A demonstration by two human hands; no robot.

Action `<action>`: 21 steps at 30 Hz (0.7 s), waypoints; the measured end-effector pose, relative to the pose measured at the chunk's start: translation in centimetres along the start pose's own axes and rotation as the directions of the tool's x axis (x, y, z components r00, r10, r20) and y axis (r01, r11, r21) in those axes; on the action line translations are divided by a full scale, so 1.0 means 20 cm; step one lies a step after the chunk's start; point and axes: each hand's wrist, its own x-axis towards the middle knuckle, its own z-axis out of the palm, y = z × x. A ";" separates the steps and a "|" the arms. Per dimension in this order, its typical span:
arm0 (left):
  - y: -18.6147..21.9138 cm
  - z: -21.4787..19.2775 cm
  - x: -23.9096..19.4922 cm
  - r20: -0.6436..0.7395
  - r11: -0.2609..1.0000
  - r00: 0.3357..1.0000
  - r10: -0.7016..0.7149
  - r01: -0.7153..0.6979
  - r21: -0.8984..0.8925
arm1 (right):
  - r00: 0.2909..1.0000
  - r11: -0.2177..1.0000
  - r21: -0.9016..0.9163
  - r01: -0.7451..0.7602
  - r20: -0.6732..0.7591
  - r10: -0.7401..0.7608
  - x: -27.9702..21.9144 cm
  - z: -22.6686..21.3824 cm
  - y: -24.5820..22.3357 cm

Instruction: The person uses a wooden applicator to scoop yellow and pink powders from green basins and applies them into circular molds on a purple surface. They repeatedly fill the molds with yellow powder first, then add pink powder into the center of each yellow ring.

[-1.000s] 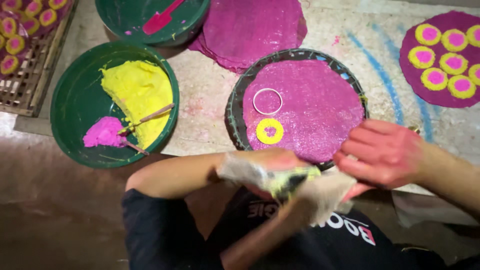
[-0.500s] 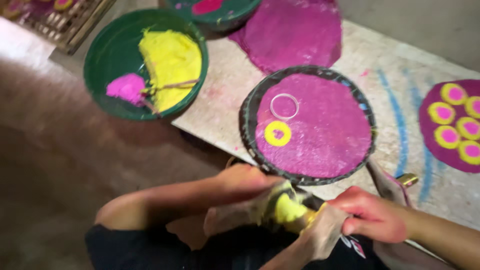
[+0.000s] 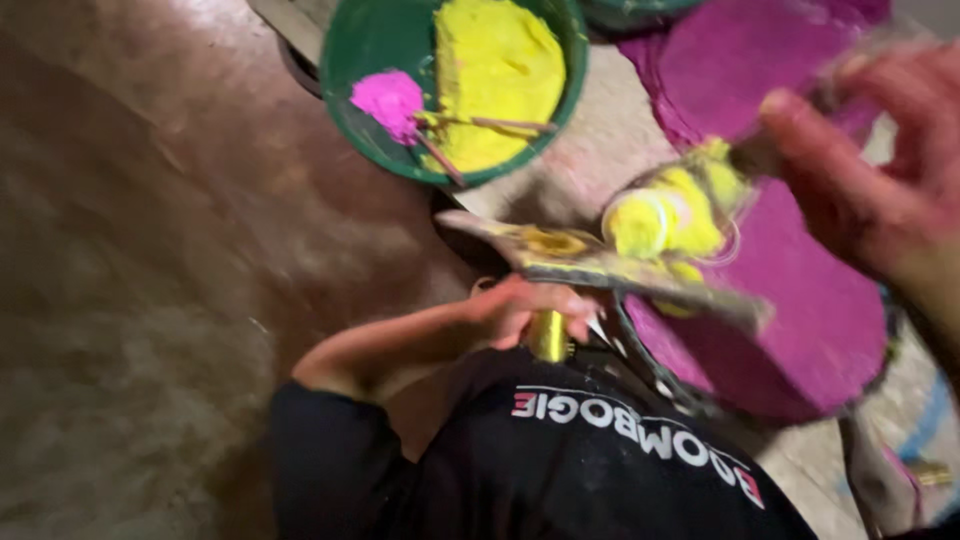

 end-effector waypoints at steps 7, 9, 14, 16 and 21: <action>0.38 -0.80 -0.42 -0.538 0.795 0.586 0.605 -0.417 0.440 | 0.894 0.758 0.573 -0.312 0.446 0.031 0.82 1.02 -0.34; 0.41 -1.02 -0.55 -0.583 0.748 0.476 0.658 -0.500 0.436 | 0.847 0.775 0.601 -0.193 0.501 -0.177 1.02 1.31 -0.41; 0.46 -1.32 -0.81 -0.785 0.810 0.314 0.534 -0.455 0.370 | 0.841 0.563 0.826 0.014 0.295 -0.453 1.37 1.62 -0.43; 0.50 -1.41 -0.84 -0.732 0.764 0.315 0.605 -0.489 0.421 | 0.893 0.332 0.912 -0.242 0.343 -0.293 1.53 1.68 -0.39; 0.53 -1.51 -0.77 -0.638 0.660 0.304 0.707 -0.608 0.442 | 0.879 0.194 0.858 -0.476 0.474 0.056 1.99 1.96 -0.31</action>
